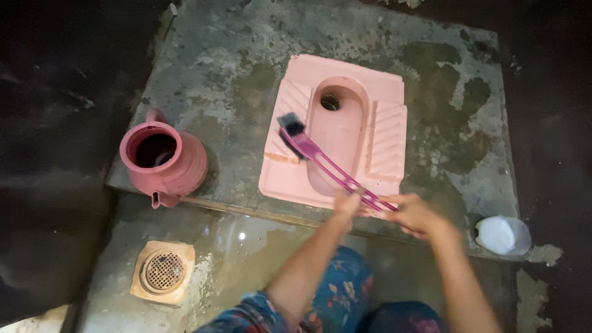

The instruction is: The person scrubs a pink squat toilet with a long-handled brush, focusing on the bowl and footrests. They pour a white cleaning powder into the bowl and continue scrubbing the interior surfaces.

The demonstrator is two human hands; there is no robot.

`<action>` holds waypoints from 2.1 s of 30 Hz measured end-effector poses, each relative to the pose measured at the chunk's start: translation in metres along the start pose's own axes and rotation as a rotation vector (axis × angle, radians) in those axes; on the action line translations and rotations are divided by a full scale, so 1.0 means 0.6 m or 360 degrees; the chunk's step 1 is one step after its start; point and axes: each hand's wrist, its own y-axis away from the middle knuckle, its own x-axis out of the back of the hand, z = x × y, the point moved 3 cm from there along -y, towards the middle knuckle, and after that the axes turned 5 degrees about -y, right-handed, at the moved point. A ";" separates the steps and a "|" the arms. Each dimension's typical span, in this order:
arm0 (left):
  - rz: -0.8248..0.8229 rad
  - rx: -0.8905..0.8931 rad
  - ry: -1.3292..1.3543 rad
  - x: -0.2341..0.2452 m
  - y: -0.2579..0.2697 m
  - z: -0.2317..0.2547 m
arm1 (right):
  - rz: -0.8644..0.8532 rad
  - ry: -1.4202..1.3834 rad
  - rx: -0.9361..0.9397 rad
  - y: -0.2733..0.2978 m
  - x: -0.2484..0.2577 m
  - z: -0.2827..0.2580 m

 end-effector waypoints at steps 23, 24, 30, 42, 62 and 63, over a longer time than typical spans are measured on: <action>-0.0014 -0.0161 -0.0070 0.052 0.077 0.043 | 0.0230 0.0397 -0.0123 0.051 -0.062 -0.032; -0.0003 -0.0209 -0.0032 0.065 0.076 0.054 | 0.0275 0.0501 -0.0054 0.040 -0.075 -0.046; -0.0003 -0.0036 -0.0005 0.027 0.100 0.016 | 0.0288 0.0514 0.0136 0.049 -0.051 0.011; -0.0038 -0.0259 0.0061 0.083 0.039 0.023 | 0.0311 0.0761 0.0118 0.043 -0.085 -0.073; -0.0158 -0.0199 -0.0089 0.065 0.055 0.002 | 0.0382 0.0959 -0.0043 0.082 -0.083 -0.051; -0.0165 -0.0174 -0.0059 0.064 0.049 0.008 | 0.0414 0.0990 -0.0036 0.080 -0.080 -0.058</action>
